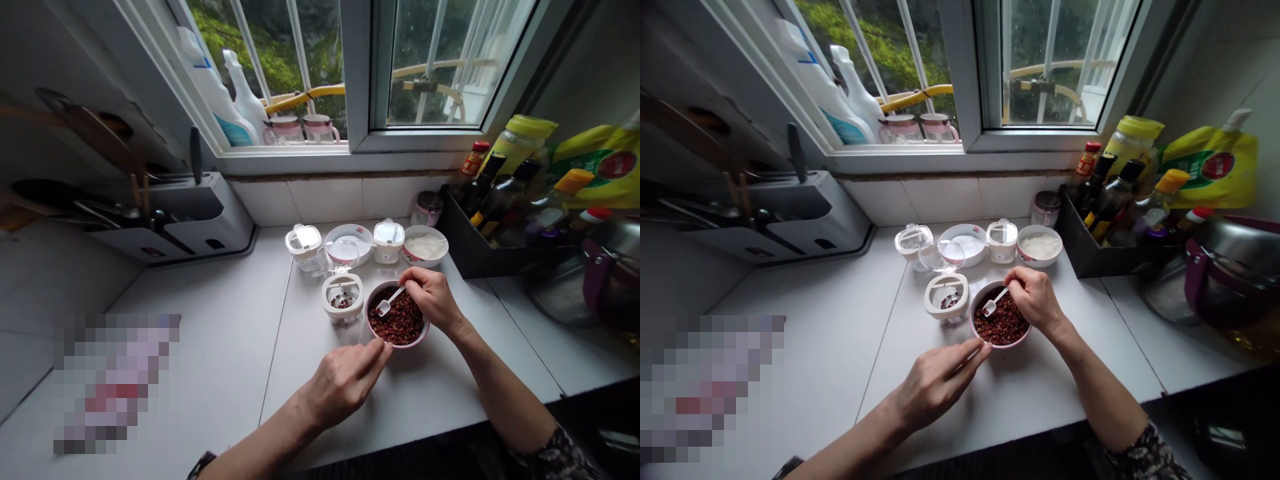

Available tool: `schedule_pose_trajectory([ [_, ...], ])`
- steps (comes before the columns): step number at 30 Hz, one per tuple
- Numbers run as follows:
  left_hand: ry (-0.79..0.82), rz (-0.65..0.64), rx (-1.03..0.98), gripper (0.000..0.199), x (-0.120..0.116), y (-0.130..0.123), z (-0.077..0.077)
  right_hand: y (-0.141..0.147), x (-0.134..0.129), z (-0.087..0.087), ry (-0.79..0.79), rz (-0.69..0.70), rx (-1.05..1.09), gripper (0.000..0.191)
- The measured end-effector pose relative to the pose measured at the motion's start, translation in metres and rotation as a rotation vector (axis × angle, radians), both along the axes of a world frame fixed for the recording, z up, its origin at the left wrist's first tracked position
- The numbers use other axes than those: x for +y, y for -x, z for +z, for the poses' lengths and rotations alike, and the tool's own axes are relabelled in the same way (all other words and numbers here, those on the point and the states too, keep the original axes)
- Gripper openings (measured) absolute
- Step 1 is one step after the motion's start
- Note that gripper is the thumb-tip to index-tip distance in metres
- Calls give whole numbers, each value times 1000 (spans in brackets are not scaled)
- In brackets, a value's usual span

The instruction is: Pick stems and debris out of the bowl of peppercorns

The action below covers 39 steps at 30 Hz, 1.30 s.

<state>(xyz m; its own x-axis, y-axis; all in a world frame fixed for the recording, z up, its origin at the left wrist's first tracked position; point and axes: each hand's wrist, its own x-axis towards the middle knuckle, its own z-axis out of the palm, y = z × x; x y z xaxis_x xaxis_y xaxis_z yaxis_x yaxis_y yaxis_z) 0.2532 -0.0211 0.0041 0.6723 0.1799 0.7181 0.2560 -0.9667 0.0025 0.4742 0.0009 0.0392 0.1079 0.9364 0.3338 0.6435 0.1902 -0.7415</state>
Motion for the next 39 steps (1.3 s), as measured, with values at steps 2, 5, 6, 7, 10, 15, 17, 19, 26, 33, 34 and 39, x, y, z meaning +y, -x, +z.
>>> schedule_pose_trajectory([
  [2,-1,1,-3,23,0,0,0,0,0,0,13,-18,18,20],
  [5,-2,3,-8,23,0,0,-1,0,-1,1,13,-33,-1,20],
  [6,-2,3,-9,22,0,0,-1,0,-1,2,12,-34,-8,21],
  [7,-4,1,-10,23,0,0,-1,0,-1,2,12,-38,-13,21],
  [10,3,-2,-8,23,0,0,-1,0,0,1,18,-47,-5,21],
  [15,4,-6,-17,23,0,-1,-1,-1,0,-1,45,-52,49,20],
  [17,7,-10,-15,22,0,-1,-1,-1,1,-1,45,-54,50,20],
  [19,9,-11,-16,22,0,-1,0,-1,1,-1,35,-53,33,20],
  [26,2,-8,-3,24,0,0,0,6,-3,-2,-43,21,-88,21],
  [33,-9,2,2,24,0,1,-2,7,-5,-1,-29,71,-99,22],
  [34,-10,3,4,24,0,1,-1,7,-5,0,-29,80,-104,22],
  [39,5,-4,0,22,0,0,-2,7,-5,1,-9,82,-94,22],
])
